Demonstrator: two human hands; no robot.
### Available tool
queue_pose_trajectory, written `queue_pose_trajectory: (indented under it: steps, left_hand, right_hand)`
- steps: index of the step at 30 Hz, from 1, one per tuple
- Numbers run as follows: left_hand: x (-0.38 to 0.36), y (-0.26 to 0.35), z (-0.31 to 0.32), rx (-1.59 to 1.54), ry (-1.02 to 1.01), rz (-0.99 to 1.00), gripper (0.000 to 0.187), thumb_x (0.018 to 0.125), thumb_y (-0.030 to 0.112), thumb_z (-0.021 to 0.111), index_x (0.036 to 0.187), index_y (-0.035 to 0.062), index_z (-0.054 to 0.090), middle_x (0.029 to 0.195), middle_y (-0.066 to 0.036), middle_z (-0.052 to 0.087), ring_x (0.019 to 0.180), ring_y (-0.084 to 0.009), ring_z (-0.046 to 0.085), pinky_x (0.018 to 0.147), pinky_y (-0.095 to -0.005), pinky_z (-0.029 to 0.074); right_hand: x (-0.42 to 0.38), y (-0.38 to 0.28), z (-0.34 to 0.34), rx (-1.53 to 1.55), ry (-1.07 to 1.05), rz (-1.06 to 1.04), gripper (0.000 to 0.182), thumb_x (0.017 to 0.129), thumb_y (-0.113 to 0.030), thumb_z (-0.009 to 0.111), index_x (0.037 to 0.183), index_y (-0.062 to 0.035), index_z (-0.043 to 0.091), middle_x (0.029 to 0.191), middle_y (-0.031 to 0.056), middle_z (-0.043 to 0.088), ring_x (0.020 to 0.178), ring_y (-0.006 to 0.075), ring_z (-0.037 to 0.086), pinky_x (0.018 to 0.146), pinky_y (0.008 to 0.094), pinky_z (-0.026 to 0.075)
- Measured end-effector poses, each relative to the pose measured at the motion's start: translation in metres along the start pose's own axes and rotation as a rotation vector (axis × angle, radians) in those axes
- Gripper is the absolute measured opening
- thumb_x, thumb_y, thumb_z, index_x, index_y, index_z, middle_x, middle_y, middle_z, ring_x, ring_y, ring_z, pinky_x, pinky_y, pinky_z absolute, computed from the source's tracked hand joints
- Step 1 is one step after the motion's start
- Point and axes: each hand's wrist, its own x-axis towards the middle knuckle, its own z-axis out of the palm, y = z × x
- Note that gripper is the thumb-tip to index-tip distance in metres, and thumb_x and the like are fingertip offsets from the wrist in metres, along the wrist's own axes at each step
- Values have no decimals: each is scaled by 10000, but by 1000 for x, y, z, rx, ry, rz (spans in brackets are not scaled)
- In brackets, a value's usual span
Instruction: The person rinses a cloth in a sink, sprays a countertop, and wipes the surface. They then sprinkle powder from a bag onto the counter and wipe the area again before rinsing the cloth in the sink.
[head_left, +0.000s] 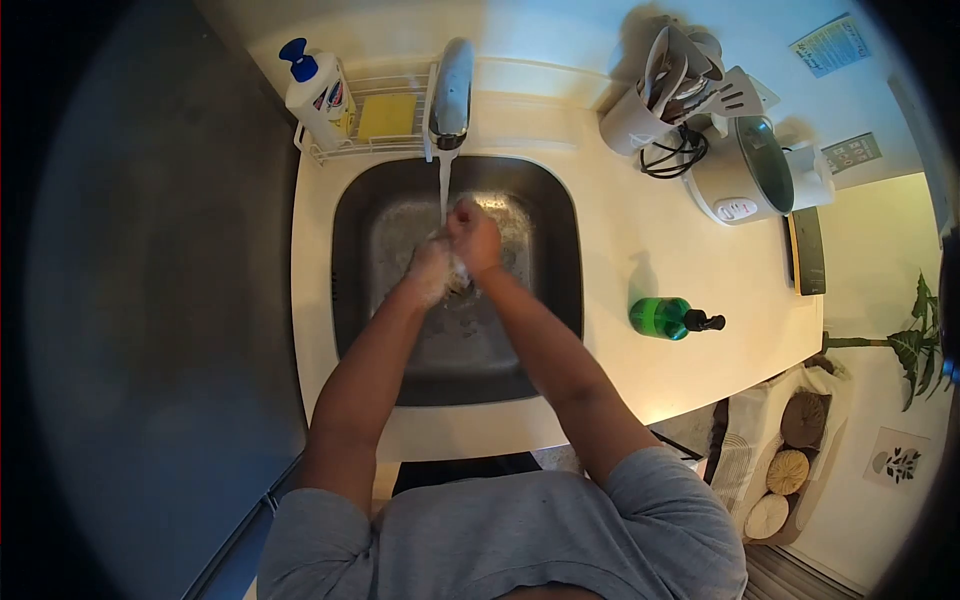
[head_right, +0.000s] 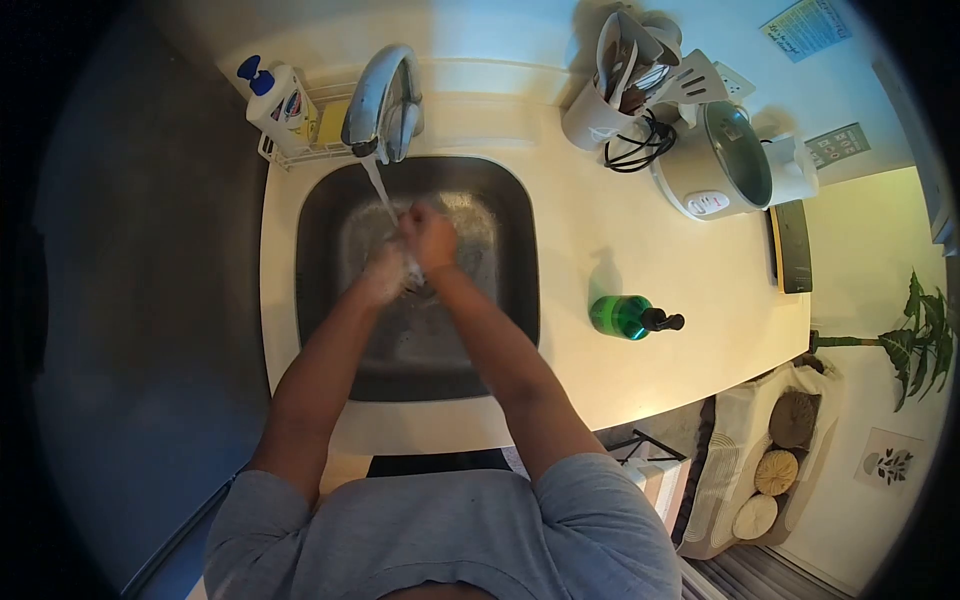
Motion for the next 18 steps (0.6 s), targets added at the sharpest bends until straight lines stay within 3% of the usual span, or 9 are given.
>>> queue_pose_trajectory:
  steps: [2,4,8,10,11,12,14,15,18]
  left_hand:
    - [-12,49,2,-84,-53,-123,346,853,200,525,1154,40,467,1060,-70,538,950,-188,541,823,-313,444]
    - [-29,90,-2,-75,-148,-168,400,846,210,542,1194,42,438,1083,-78,530,967,-192,538,828,-311,444]
    - [-38,95,-24,-31,-415,-249,533,821,278,590,1246,23,394,1112,-101,519,975,-195,536,795,-300,468]
    - [-30,68,-10,-305,-245,-209,544,809,296,601,1227,6,409,1091,-106,531,953,-195,547,770,-295,476]
    - [-23,51,-6,-575,-59,-164,557,797,315,613,1208,-11,424,1070,-111,542,930,-196,558,746,-291,485]
    - [-11,34,-5,-574,-61,-161,557,797,315,613,1208,-11,424,1070,-111,542,930,-196,558,746,-291,485]
    - [6,1,-2,-656,-481,-19,490,789,325,614,1131,-3,488,1017,-85,568,898,-201,571,745,-291,484]
    - [5,2,5,-657,-480,-21,490,789,325,614,1131,-3,488,1017,-85,568,898,-201,571,745,-291,484]
    - [-4,15,26,-520,-190,-123,428,798,330,599,1078,17,517,967,-62,578,866,-194,577,735,-288,484]
  right_hand:
    - [6,3,-22,146,6,214,240,761,-278,645,775,-39,633,722,107,598,654,192,569,622,312,440]
    - [-2,-5,-53,102,-515,508,420,774,-413,619,973,-43,605,881,104,622,751,208,581,687,327,457]
    - [6,0,-97,208,-486,343,448,815,-394,570,1035,-4,568,940,112,610,796,195,587,695,304,464]
    - [1,-31,-91,1065,-230,368,423,816,-374,577,954,26,595,909,130,614,794,184,591,700,286,467]
    - [-4,-55,-84,1204,-252,471,271,813,-260,589,848,4,634,859,106,627,800,188,597,712,311,476]
    - [-10,-44,-61,1008,-193,340,233,796,-227,592,824,0,640,827,110,630,786,184,601,703,324,478]
    - [-30,-42,-16,470,-145,147,164,744,-165,593,764,-12,647,774,132,628,747,204,610,678,346,477]
    - [-38,-51,-4,132,-155,72,132,709,-136,590,728,-19,649,753,151,623,723,228,615,663,354,474]
    - [-27,-42,1,-5,59,-249,141,688,-123,615,610,-11,581,650,142,577,638,272,572,605,339,435]
